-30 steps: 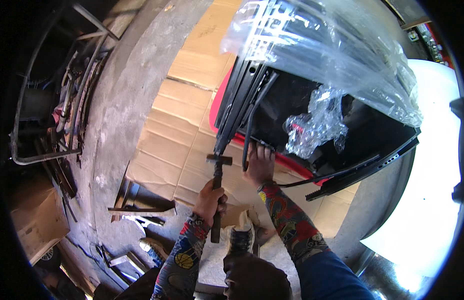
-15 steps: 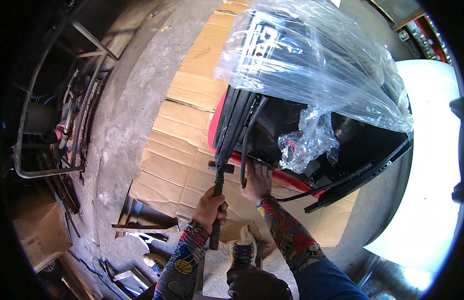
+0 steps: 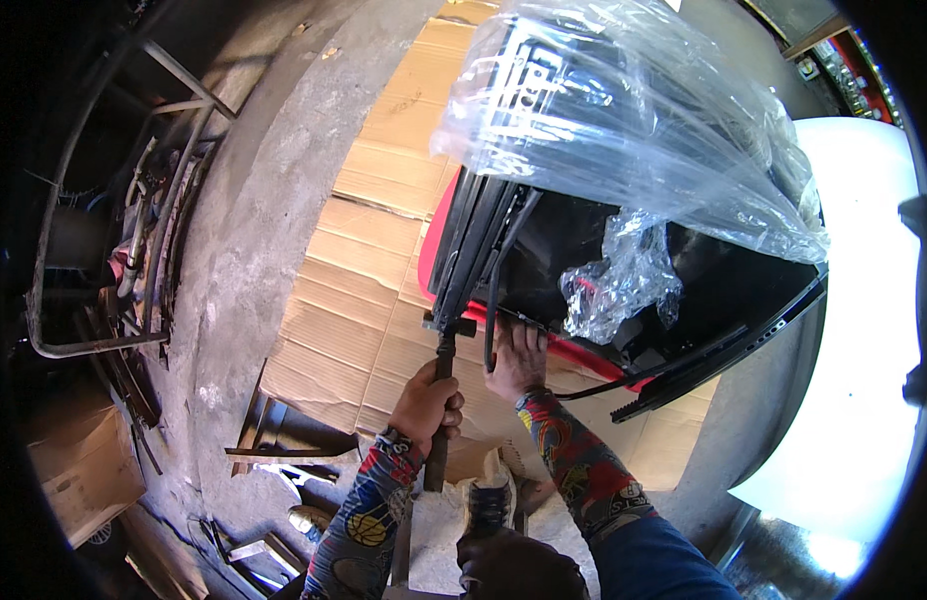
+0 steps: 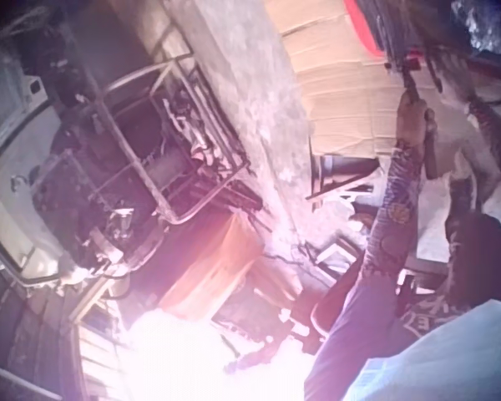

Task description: The person positions a metal frame on a red plastic chair, then sits on the floor and uses a welding torch to join the frame's corners. Sparks are visible as the welds are applied.

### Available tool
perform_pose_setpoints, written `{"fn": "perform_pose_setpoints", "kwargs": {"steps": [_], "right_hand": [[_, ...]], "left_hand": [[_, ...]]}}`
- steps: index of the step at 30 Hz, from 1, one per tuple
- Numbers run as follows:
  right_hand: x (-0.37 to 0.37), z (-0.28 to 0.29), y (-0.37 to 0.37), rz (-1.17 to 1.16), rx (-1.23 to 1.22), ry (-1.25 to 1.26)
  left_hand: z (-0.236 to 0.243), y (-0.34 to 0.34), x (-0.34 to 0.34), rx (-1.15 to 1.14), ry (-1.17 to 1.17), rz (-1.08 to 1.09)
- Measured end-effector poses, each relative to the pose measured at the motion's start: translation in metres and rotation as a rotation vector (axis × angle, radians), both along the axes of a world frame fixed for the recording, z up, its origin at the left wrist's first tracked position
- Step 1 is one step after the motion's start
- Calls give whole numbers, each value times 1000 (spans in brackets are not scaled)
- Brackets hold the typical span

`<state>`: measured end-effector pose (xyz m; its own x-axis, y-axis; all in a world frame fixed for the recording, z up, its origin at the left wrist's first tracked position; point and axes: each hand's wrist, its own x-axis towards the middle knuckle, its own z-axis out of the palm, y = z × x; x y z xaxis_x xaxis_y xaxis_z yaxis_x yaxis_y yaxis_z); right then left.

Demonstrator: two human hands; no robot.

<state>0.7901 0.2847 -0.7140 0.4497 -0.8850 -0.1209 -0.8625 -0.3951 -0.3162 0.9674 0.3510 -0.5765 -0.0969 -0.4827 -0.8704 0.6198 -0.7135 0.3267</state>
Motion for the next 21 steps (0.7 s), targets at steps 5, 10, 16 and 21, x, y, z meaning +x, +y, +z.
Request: {"fn": "perform_pose_setpoints", "kwargs": {"steps": [5,10,16,21], "right_hand": [[-2,-1,-1,-5,-87,-35],[-1,2,-1,2,-53,-8],[-1,-1,-1,-13,-57,-27],[-2,-1,-1,-23,-52,6]], "left_hand": [[-3,2,5,64,-32,-57],[7,1,14,3,58,-90],[16,3,14,-20,3,-70],[15,-2,11,12,9,-58]]}}
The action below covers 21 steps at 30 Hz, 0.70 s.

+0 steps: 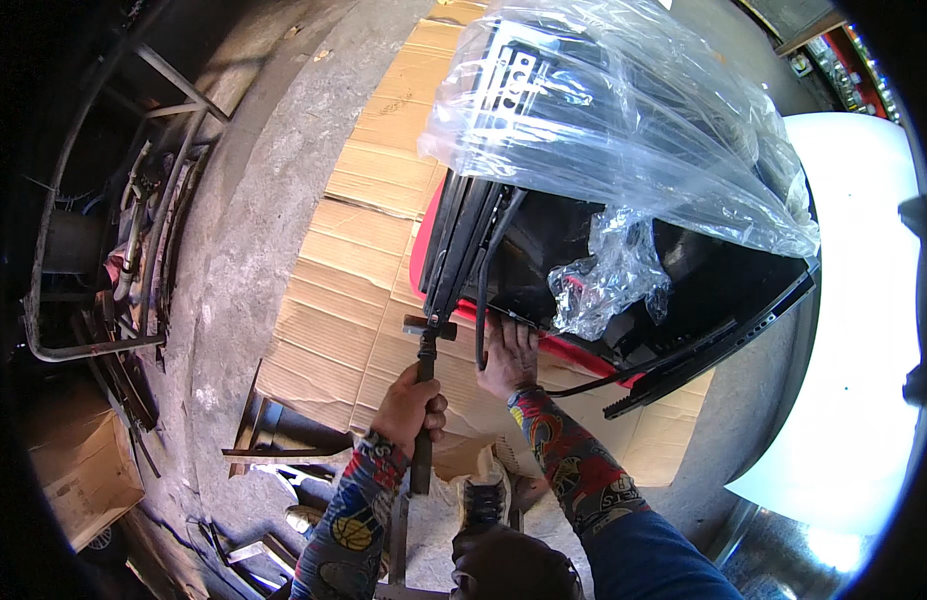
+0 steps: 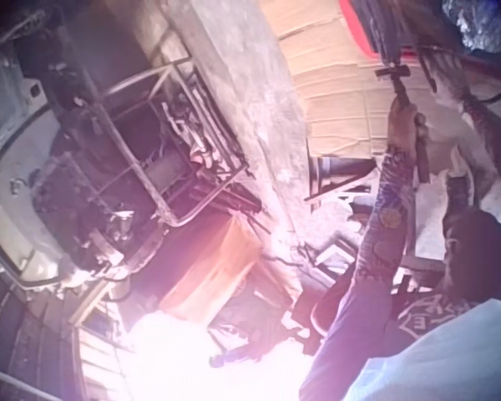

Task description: The person positions a metal frame on a red plastic chair, then sits on the floor and uses a welding torch to join the frame's corners. Sparks are visible as the welds are applied.

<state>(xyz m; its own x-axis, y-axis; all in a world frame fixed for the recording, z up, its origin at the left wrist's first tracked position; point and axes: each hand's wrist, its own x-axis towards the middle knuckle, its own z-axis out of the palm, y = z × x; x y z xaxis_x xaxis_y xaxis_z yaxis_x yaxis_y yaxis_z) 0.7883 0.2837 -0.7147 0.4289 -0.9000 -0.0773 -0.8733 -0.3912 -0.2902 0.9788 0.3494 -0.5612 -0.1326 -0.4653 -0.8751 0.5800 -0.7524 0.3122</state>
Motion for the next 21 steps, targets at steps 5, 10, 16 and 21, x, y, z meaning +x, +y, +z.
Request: {"fn": "perform_pose_setpoints", "kwargs": {"steps": [5,10,16,21], "right_hand": [[2,5,-2,12,-15,-8],[3,6,-2,17,-3,13],[6,5,0,32,-94,50],[8,7,0,21,-64,87]], "left_hand": [[-1,1,5,-31,-28,-72],[-14,18,9,46,5,-33],[-14,27,0,50,-9,2],[-4,22,-8,-120,-72,44]]}}
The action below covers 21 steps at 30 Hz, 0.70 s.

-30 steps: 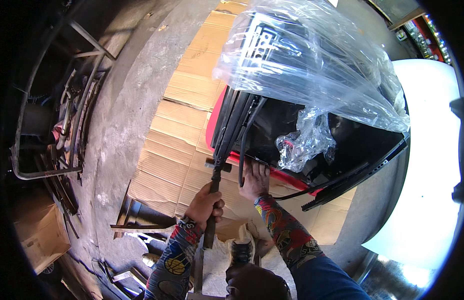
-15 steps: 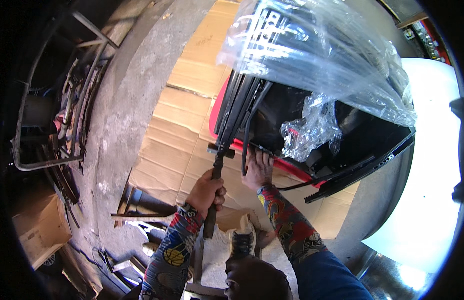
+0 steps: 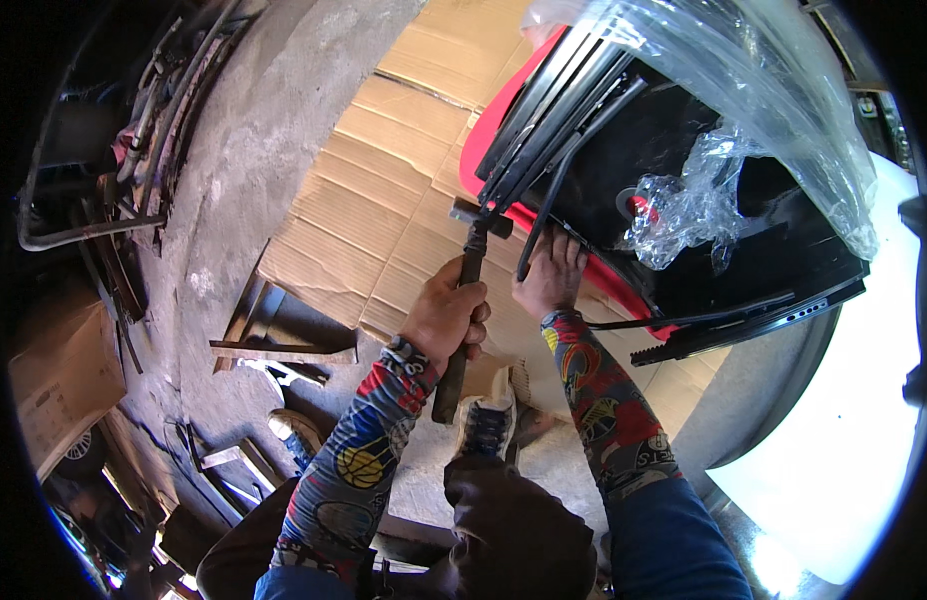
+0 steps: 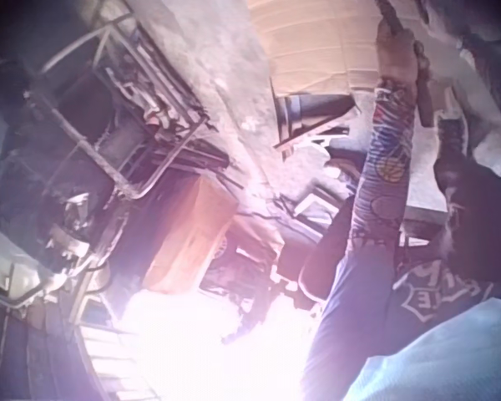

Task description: The person positions a metal frame on a red plastic chair, then sits on the floor and uses a welding torch to join the frame's corners. Sparks are visible as the welds are applied.

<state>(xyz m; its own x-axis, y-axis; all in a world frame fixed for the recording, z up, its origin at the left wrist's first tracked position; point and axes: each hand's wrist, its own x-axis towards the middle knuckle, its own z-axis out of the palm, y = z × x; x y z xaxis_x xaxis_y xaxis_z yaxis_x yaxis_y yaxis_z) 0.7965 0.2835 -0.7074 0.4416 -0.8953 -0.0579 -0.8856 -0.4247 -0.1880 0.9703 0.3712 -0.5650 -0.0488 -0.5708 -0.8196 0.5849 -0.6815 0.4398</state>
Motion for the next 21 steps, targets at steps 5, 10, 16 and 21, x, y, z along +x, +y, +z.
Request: {"fn": "perform_pose_setpoints", "kwargs": {"steps": [5,10,16,21], "right_hand": [[2,1,0,3,-2,-2],[3,1,-1,-4,-30,12],[3,1,-3,3,-11,0],[0,-3,0,23,-63,-16]], "left_hand": [[1,3,4,170,38,9],[-4,-1,3,-14,27,-2],[-2,-9,3,111,16,-39],[10,-13,5,46,-25,-79]]}}
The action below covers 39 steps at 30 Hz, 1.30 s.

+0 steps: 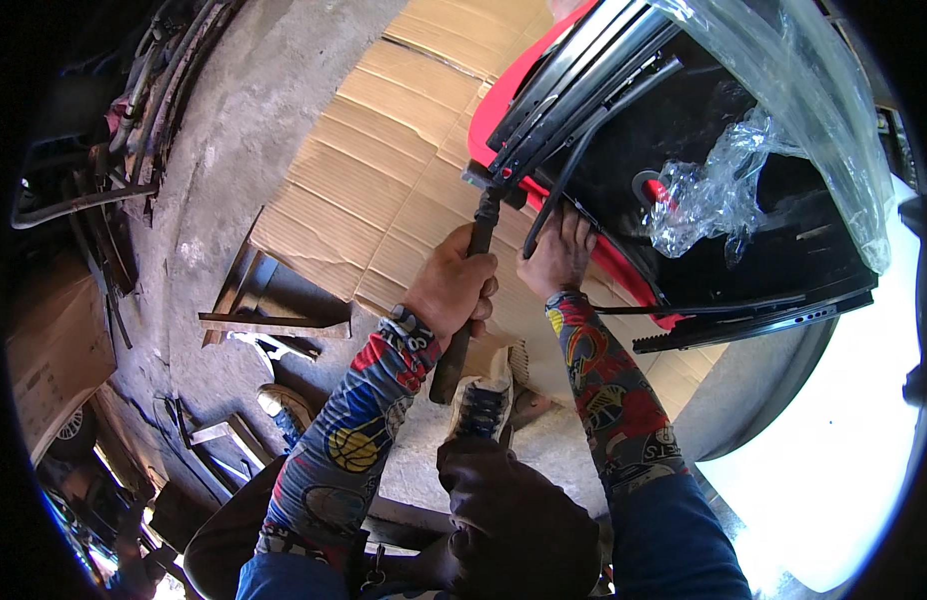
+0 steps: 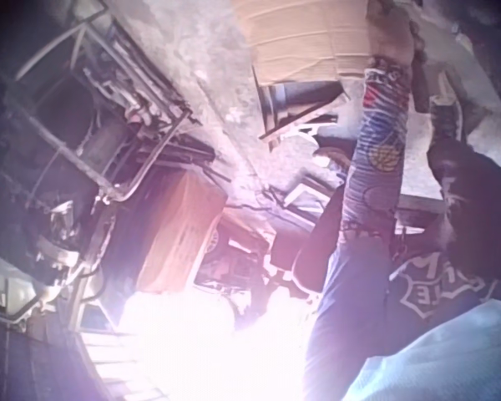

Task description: The person positions a metal frame on a red plastic chair, then sits on the floor and uses a welding torch to join the frame's corners. Sparks are visible as the welds are applied.

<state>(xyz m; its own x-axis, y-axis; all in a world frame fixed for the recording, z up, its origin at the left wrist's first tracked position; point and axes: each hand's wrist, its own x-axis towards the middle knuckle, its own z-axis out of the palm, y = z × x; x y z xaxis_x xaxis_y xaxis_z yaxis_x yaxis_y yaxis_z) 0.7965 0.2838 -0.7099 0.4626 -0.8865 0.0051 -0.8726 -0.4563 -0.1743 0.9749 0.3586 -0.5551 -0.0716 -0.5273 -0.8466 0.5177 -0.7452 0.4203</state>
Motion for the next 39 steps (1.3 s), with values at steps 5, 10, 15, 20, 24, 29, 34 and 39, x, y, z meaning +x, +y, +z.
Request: {"fn": "perform_pose_setpoints", "kwargs": {"steps": [5,10,15,20,24,29,34,39], "right_hand": [[0,-1,1,-18,10,5],[0,-1,-2,-30,63,27],[2,2,0,-24,33,2],[-1,2,1,-6,16,3],[-1,2,1,-19,59,-15],[-2,9,5,-70,138,33],[-15,21,26,-15,65,-239],[-37,29,92,-94,88,-232]], "left_hand": [[8,-4,2,6,10,14],[5,-3,3,12,44,58],[6,1,11,-37,26,-32],[7,-1,10,17,-33,-40],[0,5,12,-25,-74,-70],[-6,51,5,-53,-341,-135],[8,127,-5,140,-365,-245],[8,211,-12,167,-381,-323]]}}
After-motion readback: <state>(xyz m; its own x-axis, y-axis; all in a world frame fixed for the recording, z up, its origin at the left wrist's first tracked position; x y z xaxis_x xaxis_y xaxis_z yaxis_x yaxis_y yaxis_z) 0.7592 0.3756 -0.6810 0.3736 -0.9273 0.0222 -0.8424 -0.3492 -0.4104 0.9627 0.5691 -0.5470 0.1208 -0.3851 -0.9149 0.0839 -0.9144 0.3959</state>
